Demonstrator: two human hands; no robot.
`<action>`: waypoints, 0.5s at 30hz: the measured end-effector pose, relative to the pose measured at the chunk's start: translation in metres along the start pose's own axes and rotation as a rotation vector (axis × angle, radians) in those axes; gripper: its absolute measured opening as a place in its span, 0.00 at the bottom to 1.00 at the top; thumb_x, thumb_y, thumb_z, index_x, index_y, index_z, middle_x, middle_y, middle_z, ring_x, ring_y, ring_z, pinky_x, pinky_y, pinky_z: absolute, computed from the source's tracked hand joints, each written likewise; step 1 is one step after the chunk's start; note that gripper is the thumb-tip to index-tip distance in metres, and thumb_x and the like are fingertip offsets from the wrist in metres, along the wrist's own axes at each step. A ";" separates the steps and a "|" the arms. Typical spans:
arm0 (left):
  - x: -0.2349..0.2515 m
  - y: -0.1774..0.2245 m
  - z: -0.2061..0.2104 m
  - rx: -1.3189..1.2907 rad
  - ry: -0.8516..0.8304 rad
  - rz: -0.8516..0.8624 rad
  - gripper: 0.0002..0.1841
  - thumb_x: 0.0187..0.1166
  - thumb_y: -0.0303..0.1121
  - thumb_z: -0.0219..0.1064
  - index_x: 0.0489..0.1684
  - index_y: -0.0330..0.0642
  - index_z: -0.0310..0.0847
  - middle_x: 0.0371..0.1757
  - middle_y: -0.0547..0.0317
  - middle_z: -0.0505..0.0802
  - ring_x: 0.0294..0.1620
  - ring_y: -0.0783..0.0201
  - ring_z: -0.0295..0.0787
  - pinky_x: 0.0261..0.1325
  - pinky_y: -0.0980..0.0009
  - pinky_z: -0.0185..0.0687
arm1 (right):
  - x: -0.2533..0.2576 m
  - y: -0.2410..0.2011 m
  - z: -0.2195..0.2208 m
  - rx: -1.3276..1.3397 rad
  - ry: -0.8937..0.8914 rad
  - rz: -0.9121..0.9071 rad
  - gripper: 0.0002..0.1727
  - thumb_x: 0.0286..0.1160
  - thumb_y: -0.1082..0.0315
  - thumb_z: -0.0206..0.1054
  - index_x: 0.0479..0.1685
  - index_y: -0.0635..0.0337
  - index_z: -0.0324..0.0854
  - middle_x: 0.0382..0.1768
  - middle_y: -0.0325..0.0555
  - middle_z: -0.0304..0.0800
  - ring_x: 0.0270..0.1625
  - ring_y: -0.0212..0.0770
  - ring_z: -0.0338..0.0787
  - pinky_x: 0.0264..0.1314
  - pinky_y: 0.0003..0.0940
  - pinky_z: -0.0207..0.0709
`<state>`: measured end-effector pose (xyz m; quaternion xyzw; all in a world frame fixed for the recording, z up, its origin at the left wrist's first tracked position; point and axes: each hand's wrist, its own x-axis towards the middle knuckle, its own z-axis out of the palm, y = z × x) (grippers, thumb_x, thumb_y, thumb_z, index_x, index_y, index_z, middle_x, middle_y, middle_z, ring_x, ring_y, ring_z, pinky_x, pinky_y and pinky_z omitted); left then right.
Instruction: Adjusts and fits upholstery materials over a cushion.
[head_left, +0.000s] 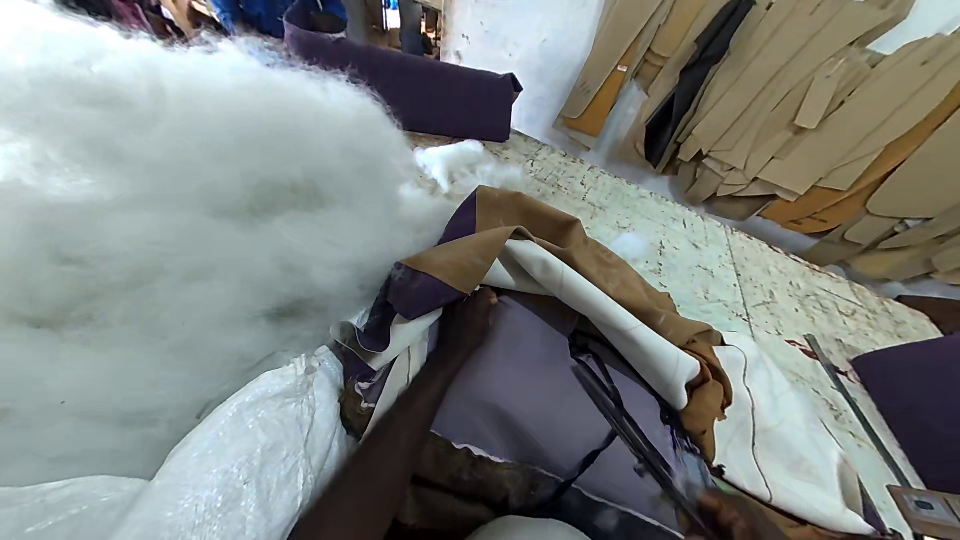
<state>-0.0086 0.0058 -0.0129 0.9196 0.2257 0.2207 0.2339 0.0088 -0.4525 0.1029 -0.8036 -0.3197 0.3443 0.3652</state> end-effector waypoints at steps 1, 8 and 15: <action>-0.001 0.000 -0.001 -0.001 0.004 -0.003 0.18 0.93 0.41 0.49 0.61 0.42 0.83 0.57 0.43 0.91 0.63 0.43 0.88 0.66 0.39 0.78 | 0.013 -0.021 -0.009 -0.258 0.045 -0.012 0.31 0.59 0.37 0.80 0.39 0.60 0.86 0.25 0.39 0.85 0.25 0.37 0.83 0.28 0.41 0.79; -0.005 0.001 -0.003 0.031 0.024 0.018 0.17 0.93 0.39 0.50 0.62 0.43 0.84 0.57 0.44 0.92 0.61 0.44 0.89 0.64 0.41 0.81 | 0.127 -0.137 -0.054 -1.302 0.079 -0.008 0.28 0.65 0.30 0.72 0.40 0.46 0.83 0.28 0.41 0.86 0.36 0.48 0.90 0.37 0.54 0.81; -0.003 -0.002 0.002 0.015 0.048 -0.004 0.18 0.93 0.40 0.49 0.61 0.44 0.84 0.56 0.47 0.93 0.62 0.47 0.89 0.66 0.42 0.80 | 0.192 -0.191 -0.047 -1.617 -0.007 -0.194 0.23 0.68 0.39 0.72 0.39 0.49 0.82 0.26 0.41 0.85 0.33 0.47 0.90 0.33 0.48 0.81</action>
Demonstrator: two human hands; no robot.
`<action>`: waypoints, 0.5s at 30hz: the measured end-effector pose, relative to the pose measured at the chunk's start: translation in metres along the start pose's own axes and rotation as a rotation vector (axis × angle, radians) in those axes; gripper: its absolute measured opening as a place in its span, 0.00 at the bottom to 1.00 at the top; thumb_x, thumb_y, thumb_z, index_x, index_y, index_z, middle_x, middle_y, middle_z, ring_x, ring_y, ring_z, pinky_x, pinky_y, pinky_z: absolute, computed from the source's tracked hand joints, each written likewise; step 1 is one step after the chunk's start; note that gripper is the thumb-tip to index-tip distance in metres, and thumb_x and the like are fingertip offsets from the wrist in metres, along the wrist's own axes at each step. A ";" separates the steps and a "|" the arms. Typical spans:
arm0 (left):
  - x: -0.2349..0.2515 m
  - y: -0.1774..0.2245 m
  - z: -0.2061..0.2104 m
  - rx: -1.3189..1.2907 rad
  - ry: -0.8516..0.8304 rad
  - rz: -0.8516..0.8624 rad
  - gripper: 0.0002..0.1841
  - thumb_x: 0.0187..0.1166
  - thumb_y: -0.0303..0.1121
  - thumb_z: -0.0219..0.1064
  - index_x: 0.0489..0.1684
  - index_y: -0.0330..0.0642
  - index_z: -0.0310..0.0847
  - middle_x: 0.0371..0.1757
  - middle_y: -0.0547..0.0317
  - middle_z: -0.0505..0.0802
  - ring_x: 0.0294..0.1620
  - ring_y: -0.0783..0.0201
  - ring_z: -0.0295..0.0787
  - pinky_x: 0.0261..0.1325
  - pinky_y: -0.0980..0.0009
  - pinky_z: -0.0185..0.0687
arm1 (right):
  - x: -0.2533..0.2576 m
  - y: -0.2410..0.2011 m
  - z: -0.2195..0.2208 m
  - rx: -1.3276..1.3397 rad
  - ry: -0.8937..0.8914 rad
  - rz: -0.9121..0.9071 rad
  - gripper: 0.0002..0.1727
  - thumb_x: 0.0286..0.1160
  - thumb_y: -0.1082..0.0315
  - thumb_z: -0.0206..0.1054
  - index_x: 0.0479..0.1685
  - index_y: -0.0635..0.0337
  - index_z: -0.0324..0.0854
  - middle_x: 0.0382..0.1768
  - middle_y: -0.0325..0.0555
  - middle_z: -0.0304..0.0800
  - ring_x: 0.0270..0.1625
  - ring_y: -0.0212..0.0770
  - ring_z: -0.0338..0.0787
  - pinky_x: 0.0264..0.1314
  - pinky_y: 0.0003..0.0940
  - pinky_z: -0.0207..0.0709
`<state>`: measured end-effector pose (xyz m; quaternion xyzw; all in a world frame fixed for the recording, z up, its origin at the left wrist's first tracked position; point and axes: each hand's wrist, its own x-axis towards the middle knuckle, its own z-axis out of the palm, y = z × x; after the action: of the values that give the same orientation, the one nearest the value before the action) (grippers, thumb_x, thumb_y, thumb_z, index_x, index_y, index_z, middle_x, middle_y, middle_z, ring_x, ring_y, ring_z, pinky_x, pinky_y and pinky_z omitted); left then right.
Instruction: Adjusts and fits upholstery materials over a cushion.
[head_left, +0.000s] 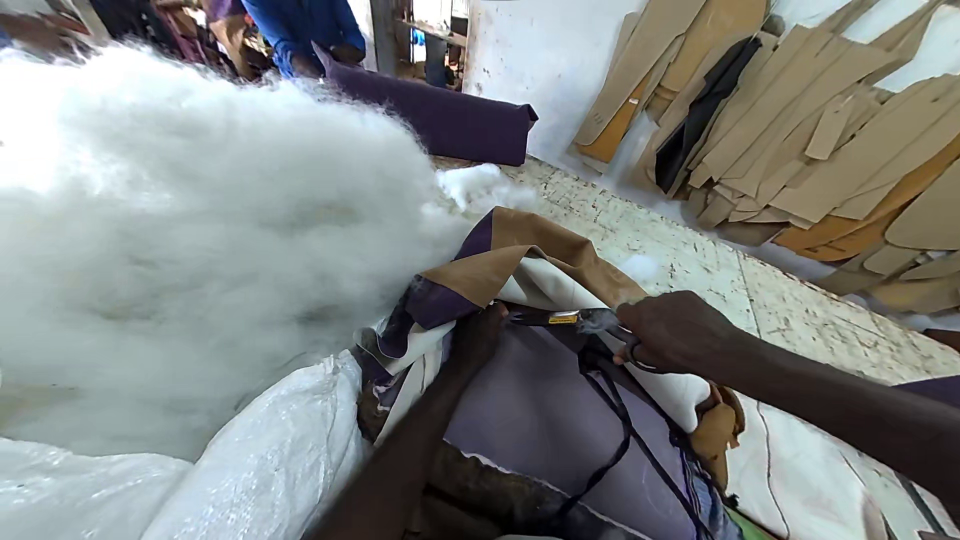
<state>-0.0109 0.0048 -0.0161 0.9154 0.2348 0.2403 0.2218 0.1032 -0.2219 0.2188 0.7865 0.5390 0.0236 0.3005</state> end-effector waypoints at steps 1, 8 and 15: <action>-0.001 0.001 -0.001 0.005 0.005 0.006 0.17 0.92 0.39 0.50 0.61 0.44 0.85 0.56 0.48 0.93 0.62 0.47 0.89 0.66 0.43 0.80 | 0.005 -0.002 -0.005 -0.020 0.010 -0.017 0.22 0.68 0.41 0.73 0.39 0.52 0.82 0.27 0.43 0.85 0.33 0.48 0.90 0.32 0.49 0.81; 0.001 -0.001 0.002 0.007 -0.009 -0.003 0.16 0.91 0.37 0.52 0.60 0.44 0.85 0.56 0.47 0.93 0.61 0.47 0.90 0.65 0.43 0.81 | 0.027 -0.009 -0.038 -0.142 0.017 -0.125 0.21 0.65 0.47 0.76 0.36 0.58 0.82 0.26 0.47 0.84 0.33 0.51 0.89 0.32 0.50 0.79; 0.001 0.003 -0.004 0.033 -0.024 -0.008 0.15 0.90 0.35 0.53 0.61 0.43 0.85 0.56 0.45 0.92 0.60 0.45 0.90 0.62 0.41 0.82 | 0.034 -0.013 -0.054 -0.196 0.114 -0.188 0.16 0.66 0.54 0.76 0.31 0.59 0.82 0.27 0.48 0.83 0.34 0.52 0.88 0.33 0.50 0.78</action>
<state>-0.0115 0.0034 -0.0112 0.9208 0.2398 0.2244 0.2105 0.0872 -0.1655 0.2468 0.6970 0.6214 0.0924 0.3457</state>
